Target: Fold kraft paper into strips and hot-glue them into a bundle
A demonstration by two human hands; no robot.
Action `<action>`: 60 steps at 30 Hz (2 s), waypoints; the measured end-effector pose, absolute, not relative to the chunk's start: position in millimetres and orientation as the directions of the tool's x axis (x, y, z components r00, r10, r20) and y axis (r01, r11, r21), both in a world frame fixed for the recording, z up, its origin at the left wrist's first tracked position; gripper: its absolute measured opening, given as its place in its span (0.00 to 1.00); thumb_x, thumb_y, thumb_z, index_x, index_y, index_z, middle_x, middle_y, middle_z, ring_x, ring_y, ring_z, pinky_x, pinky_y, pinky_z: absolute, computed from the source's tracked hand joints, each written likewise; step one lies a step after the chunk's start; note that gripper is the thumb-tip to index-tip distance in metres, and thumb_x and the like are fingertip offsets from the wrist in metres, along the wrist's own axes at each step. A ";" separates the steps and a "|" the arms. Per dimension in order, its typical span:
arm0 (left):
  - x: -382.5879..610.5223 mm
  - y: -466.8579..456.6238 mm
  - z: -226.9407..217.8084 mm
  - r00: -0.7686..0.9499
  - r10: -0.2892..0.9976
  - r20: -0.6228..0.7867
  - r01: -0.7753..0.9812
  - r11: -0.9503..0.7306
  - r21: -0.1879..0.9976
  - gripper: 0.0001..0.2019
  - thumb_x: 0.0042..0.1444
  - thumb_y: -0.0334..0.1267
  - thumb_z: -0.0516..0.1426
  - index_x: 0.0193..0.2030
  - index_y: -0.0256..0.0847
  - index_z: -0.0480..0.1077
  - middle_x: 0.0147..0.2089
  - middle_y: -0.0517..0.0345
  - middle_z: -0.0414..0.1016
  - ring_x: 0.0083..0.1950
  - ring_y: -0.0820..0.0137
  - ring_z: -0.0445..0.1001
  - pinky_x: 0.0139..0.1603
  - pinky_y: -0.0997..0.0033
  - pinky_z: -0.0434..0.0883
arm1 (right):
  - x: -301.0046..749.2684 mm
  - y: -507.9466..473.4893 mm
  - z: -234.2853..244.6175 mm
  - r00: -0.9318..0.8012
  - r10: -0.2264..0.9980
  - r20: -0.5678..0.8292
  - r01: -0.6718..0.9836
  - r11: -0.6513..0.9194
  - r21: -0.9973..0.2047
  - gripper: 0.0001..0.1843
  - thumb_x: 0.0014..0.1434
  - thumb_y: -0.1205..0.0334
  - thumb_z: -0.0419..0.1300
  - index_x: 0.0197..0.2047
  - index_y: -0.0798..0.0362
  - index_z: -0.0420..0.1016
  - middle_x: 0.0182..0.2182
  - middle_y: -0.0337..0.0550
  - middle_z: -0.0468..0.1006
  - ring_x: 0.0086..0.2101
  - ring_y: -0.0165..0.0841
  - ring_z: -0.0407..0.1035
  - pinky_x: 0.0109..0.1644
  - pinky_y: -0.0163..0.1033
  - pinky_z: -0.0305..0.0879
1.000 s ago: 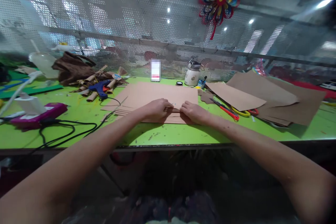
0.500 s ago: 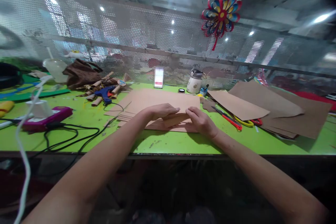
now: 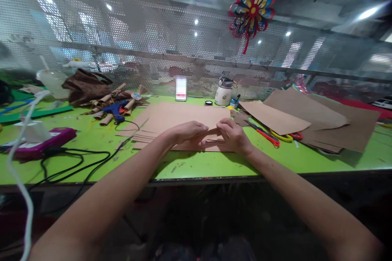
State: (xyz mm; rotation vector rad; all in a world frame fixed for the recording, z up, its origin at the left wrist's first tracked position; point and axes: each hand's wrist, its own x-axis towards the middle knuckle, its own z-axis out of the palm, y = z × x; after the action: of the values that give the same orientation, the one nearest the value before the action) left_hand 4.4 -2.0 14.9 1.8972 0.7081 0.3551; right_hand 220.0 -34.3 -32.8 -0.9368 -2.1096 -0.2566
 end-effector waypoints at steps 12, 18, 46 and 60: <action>21.6 -4.2 6.2 0.762 0.617 0.196 0.463 -0.732 0.499 0.15 0.60 0.46 0.47 0.38 0.38 0.68 0.32 0.54 0.74 0.30 0.70 0.69 0.29 0.74 0.61 | 227.5 -28.8 -22.9 -0.211 0.955 0.208 0.178 0.247 -0.953 0.24 0.59 0.44 0.51 0.36 0.57 0.74 0.22 0.41 0.71 0.20 0.28 0.64 0.24 0.35 0.65; 24.0 -10.6 7.5 0.759 0.612 0.221 0.489 -0.760 0.428 0.14 0.61 0.44 0.46 0.41 0.38 0.68 0.33 0.53 0.75 0.30 0.69 0.70 0.30 0.73 0.62 | 229.4 -32.7 -18.8 -0.168 0.930 0.328 0.283 0.364 -0.887 0.27 0.57 0.40 0.52 0.27 0.57 0.73 0.18 0.39 0.69 0.20 0.28 0.62 0.26 0.34 0.62; 27.2 -6.5 -6.4 0.742 0.447 0.500 0.464 -0.881 0.098 0.13 0.63 0.36 0.45 0.44 0.36 0.69 0.36 0.52 0.76 0.33 0.71 0.72 0.32 0.74 0.61 | 230.9 -38.3 -14.5 -0.242 0.872 0.425 0.304 0.484 -0.821 0.18 0.59 0.52 0.56 0.34 0.58 0.79 0.21 0.39 0.70 0.24 0.27 0.61 0.31 0.34 0.59; 26.2 -7.7 -0.7 0.751 0.565 0.342 0.452 -0.817 0.358 0.13 0.63 0.41 0.47 0.42 0.38 0.69 0.27 0.57 0.76 0.29 0.71 0.73 0.33 0.75 0.64 | 232.9 -42.8 -11.2 -0.297 0.896 0.330 0.328 0.420 -0.846 0.19 0.56 0.51 0.57 0.33 0.59 0.80 0.19 0.40 0.70 0.23 0.28 0.61 0.28 0.33 0.57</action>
State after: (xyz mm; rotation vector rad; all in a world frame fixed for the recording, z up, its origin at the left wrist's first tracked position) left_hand 26.2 -7.7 -0.7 2.6970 0.7981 0.6459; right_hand 232.9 -42.8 -11.2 -1.0501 -1.8314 0.8488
